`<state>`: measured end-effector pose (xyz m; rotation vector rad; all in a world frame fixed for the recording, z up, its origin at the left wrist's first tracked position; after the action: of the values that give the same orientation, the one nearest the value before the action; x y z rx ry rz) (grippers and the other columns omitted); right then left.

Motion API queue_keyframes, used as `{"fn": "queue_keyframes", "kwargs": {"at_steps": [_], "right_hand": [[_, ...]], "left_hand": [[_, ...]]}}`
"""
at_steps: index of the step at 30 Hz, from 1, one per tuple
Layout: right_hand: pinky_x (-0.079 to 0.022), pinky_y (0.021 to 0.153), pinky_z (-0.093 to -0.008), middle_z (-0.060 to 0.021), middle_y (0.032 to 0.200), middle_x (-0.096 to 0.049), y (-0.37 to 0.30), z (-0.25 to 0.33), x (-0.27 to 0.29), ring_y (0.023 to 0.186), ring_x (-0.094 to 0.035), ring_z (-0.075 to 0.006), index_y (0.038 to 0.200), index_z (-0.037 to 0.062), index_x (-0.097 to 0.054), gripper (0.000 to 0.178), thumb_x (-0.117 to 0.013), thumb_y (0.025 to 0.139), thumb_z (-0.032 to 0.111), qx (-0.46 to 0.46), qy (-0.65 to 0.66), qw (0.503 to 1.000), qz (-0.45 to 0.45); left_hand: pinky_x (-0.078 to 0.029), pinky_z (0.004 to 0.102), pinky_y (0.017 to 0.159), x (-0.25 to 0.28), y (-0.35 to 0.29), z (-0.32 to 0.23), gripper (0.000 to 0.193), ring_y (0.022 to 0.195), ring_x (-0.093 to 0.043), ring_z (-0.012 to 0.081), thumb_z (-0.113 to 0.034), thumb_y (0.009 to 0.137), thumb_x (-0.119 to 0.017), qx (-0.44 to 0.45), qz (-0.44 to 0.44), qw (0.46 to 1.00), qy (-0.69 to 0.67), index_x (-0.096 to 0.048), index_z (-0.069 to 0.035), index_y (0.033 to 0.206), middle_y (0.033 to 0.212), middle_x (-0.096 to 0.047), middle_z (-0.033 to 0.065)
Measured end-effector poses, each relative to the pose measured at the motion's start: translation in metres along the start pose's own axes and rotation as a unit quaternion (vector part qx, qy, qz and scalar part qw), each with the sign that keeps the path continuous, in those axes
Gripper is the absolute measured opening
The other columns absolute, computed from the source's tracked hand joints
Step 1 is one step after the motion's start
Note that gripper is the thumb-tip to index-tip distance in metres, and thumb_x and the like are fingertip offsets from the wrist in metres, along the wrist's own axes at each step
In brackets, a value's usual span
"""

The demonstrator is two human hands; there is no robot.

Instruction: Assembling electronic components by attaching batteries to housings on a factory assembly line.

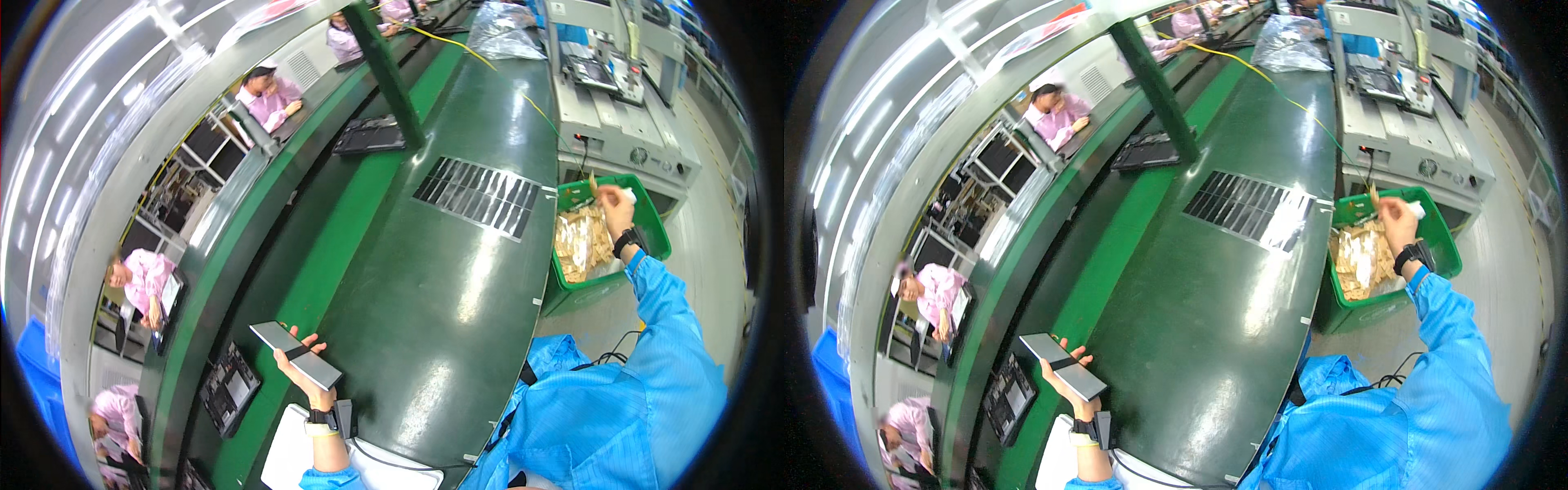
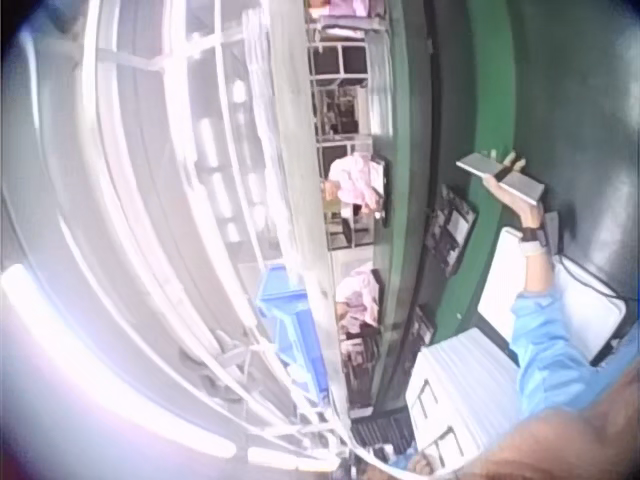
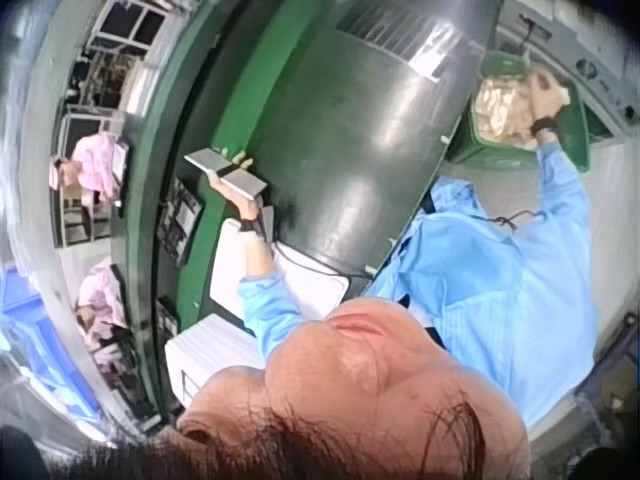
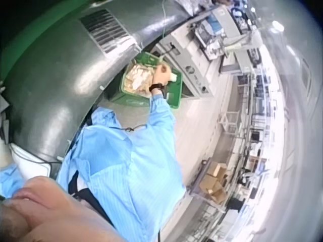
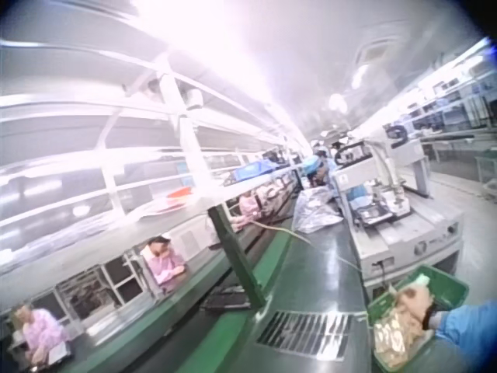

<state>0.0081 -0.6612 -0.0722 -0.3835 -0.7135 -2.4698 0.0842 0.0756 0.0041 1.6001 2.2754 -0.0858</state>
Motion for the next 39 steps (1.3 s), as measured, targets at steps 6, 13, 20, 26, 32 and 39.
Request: {"fn": "queue_keyframes", "kwargs": {"at_steps": [6,13,20,26,32,39], "right_hand": [[-0.056,0.083,-0.0384,-0.0167,0.103,-0.071,-0.045,-0.048,-0.006,0.094,-0.070,-0.0262,0.109,0.0014,-0.068,0.030,-0.070,0.083,0.015,-0.071,-0.077,0.993,0.055],[-0.056,0.076,-0.0291,-0.0088,0.099,-0.072,-0.091,0.211,-0.090,0.087,-0.069,-0.0139,0.113,0.0030,-0.067,0.023,-0.065,0.096,0.018,0.020,0.317,0.880,0.353],[-0.056,0.073,-0.0298,-0.0083,0.093,-0.067,-0.133,0.270,-0.126,0.082,-0.067,-0.0168,0.110,0.0044,-0.071,0.024,-0.072,0.086,0.006,0.298,0.311,0.846,0.313],[-0.053,0.065,-0.0247,-0.0073,0.086,-0.065,-0.133,0.245,-0.122,0.071,-0.065,-0.0119,0.109,0.0018,-0.071,0.026,-0.074,0.083,0.000,0.134,0.329,0.878,0.322],[-0.052,0.064,-0.0237,-0.0078,0.086,-0.062,-0.127,0.214,-0.116,0.072,-0.064,-0.0111,0.097,-0.0031,-0.065,0.019,-0.072,0.080,-0.005,0.020,0.311,0.892,0.326],[-0.048,0.063,-0.0265,-0.0080,0.085,-0.060,-0.123,0.227,-0.111,0.066,-0.059,-0.0140,0.108,-0.0004,-0.066,0.031,-0.071,0.078,-0.008,0.091,0.275,0.909,0.300]], "left_hand": [[-0.058,0.0341,0.064,-0.017,-0.003,-0.008,0.068,0.090,-0.064,0.0244,-0.054,0.098,-0.046,-0.090,0.078,0.988,0.098,-0.038,-0.003,0.142,0.133,-0.052,0.0182],[-0.053,0.0400,0.090,-0.154,-0.061,-0.044,0.076,0.107,-0.060,0.0286,-0.022,0.069,-0.083,-0.242,0.315,0.807,0.437,-0.046,-0.002,0.134,0.132,-0.053,0.0167],[-0.050,0.0437,0.098,-0.239,-0.089,-0.018,0.082,0.118,-0.058,0.0358,-0.028,0.064,-0.088,-0.362,0.452,0.607,0.544,-0.051,-0.004,0.134,0.140,-0.051,0.0175],[-0.050,0.0419,0.099,-0.266,-0.088,0.000,0.081,0.123,-0.056,0.0347,-0.025,0.066,-0.087,-0.380,0.522,0.565,0.513,-0.050,-0.005,0.136,0.146,-0.047,0.0168],[-0.047,0.0396,0.101,-0.294,-0.018,-0.006,0.052,0.121,-0.058,0.0302,-0.017,0.082,-0.076,-0.263,0.492,0.705,0.437,-0.057,-0.003,0.128,0.133,-0.059,0.0153],[-0.054,0.0315,0.081,-0.276,0.178,0.058,0.040,0.094,-0.067,0.0197,-0.026,0.098,-0.061,-0.015,0.239,0.852,0.466,-0.058,0.005,0.123,0.112,-0.067,0.0133]]}}
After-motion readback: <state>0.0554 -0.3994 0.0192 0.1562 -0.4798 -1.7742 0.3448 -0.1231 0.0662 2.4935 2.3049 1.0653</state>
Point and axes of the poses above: each hand's wrist, its own y-axis towards the middle knuckle, its own x-axis out of the back of the hand, z = x × y, the point moved 5 cm from there along y, towards the middle knuckle
